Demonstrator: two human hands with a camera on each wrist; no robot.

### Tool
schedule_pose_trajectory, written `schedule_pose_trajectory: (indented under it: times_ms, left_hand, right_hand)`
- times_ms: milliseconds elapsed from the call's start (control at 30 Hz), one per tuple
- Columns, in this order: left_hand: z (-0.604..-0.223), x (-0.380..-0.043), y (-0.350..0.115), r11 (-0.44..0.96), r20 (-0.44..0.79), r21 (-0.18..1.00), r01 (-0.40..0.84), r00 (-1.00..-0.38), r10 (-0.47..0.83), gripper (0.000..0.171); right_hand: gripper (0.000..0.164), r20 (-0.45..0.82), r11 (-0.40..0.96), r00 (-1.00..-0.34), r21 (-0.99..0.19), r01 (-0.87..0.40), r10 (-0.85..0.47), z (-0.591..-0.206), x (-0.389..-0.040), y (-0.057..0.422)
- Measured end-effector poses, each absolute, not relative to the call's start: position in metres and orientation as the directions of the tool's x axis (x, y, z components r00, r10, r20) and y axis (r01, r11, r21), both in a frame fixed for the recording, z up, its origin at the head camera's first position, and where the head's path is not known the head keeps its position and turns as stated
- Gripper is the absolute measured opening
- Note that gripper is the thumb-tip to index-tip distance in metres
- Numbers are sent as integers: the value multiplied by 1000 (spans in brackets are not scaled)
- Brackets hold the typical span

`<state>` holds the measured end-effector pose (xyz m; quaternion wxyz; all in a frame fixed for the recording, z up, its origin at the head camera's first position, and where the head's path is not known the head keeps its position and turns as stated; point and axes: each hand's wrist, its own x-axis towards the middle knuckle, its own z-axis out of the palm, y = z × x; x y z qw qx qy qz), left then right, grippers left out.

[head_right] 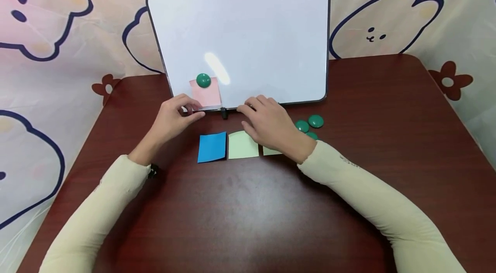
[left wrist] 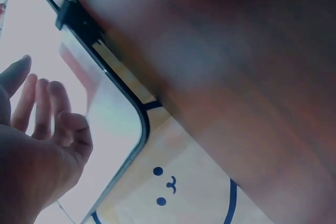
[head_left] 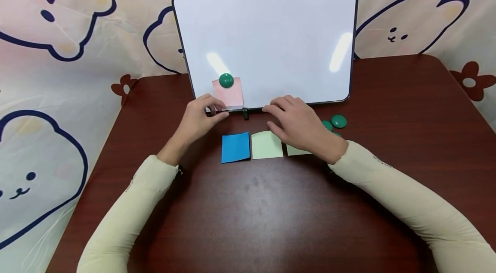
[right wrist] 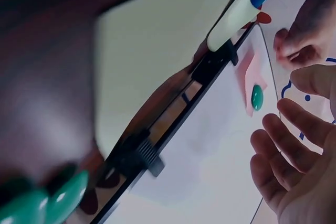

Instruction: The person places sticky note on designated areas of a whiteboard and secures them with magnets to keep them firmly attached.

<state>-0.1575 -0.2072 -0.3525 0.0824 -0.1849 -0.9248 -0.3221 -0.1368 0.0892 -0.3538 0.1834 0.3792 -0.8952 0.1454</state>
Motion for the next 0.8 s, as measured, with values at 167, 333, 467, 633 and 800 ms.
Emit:
schedule_pose_trajectory:
  times_ms: [167, 333, 467, 633, 800]
  left_hand:
    - [-351, -148, -204, 778, 60, 549, 306, -943, 328, 17]
    - [-351, -142, -202, 820, -84, 508, 264, -932, 352, 22]
    - [-352, -138, -202, 842, -128, 478, 251, -928, 349, 25]
    - [-353, -134, -201, 861, -170, 444, 248, -920, 352, 29]
    - [-356, -131, -199, 873, -182, 417, 253, -918, 353, 33]
  right_hand:
    - [31, 438, 694, -672, -139, -706, -596, -351, -138, 104]
    - [30, 443, 706, -677, -128, -696, -587, -352, -138, 117]
    - [32, 413, 720, -691, -113, -685, -593, -354, -137, 128]
    - [31, 387, 751, -736, -147, -644, -555, -355, -139, 148]
    - [31, 345, 781, -787, -198, -593, -511, -355, -143, 168]
